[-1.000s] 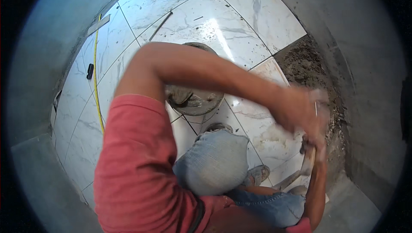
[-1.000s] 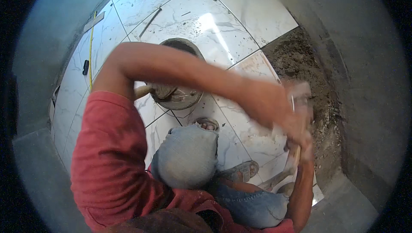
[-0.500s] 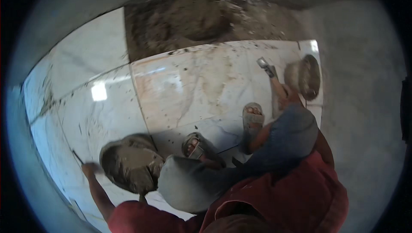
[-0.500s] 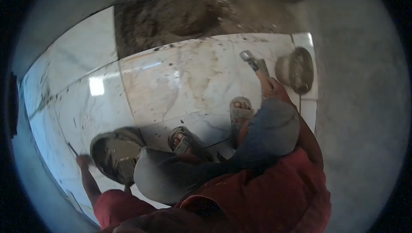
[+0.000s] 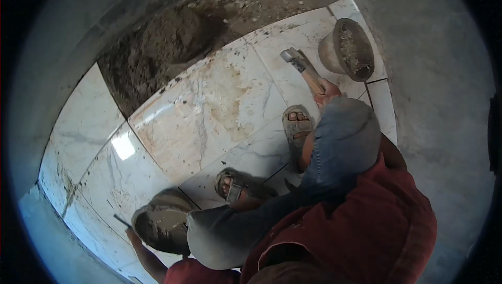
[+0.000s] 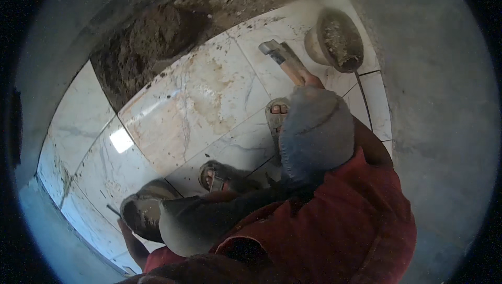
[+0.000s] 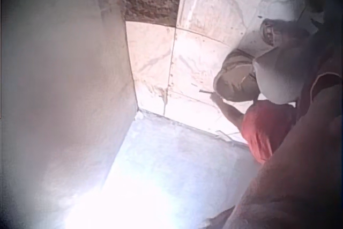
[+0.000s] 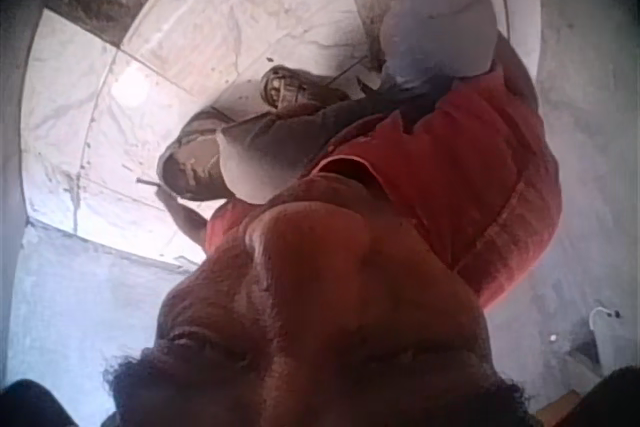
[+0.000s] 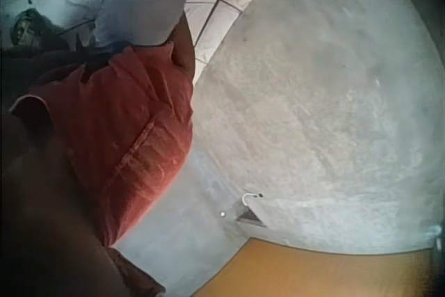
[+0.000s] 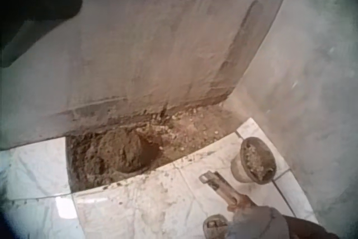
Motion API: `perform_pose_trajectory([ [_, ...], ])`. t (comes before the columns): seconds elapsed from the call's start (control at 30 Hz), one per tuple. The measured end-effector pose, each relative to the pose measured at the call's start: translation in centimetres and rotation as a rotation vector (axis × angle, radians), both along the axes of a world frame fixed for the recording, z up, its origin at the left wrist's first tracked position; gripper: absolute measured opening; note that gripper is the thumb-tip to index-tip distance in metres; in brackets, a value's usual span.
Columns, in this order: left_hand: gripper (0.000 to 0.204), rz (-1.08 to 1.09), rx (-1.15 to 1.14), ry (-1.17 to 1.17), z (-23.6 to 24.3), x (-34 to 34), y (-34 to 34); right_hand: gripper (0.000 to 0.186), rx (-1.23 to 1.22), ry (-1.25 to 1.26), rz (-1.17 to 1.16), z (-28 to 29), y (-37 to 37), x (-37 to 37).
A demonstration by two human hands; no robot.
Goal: The person clears debris from a floor space using an axe and a trowel, then applies mortar and positions a white tile into the opening.
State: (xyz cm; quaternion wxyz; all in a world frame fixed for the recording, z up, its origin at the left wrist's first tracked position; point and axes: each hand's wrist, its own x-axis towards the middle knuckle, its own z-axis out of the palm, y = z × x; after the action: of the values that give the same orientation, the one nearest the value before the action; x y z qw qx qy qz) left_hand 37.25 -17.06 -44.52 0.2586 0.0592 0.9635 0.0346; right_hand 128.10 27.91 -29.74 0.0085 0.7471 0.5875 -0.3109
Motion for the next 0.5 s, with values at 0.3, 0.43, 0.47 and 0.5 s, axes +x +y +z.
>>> perform_pose_trajectory([
  [0.3,0.029,-0.495,-0.164,0.287,-2.2,0.2,-1.7,0.044,-0.001,0.111,0.090,0.5,-1.3,-3.9],
  [0.43,0.038,-0.390,-0.164,0.380,3.2,-2.1,1.1,0.042,0.062,0.127,0.171,3.3,-1.0,-5.0],
  [0.47,0.042,-0.347,-0.041,0.362,5.7,-3.0,2.5,0.049,0.042,0.145,0.086,4.2,-0.8,-5.0],
  [0.5,0.045,-0.220,0.061,0.329,8.1,-3.5,4.6,0.056,0.028,0.192,0.017,4.9,-0.4,-5.2],
])
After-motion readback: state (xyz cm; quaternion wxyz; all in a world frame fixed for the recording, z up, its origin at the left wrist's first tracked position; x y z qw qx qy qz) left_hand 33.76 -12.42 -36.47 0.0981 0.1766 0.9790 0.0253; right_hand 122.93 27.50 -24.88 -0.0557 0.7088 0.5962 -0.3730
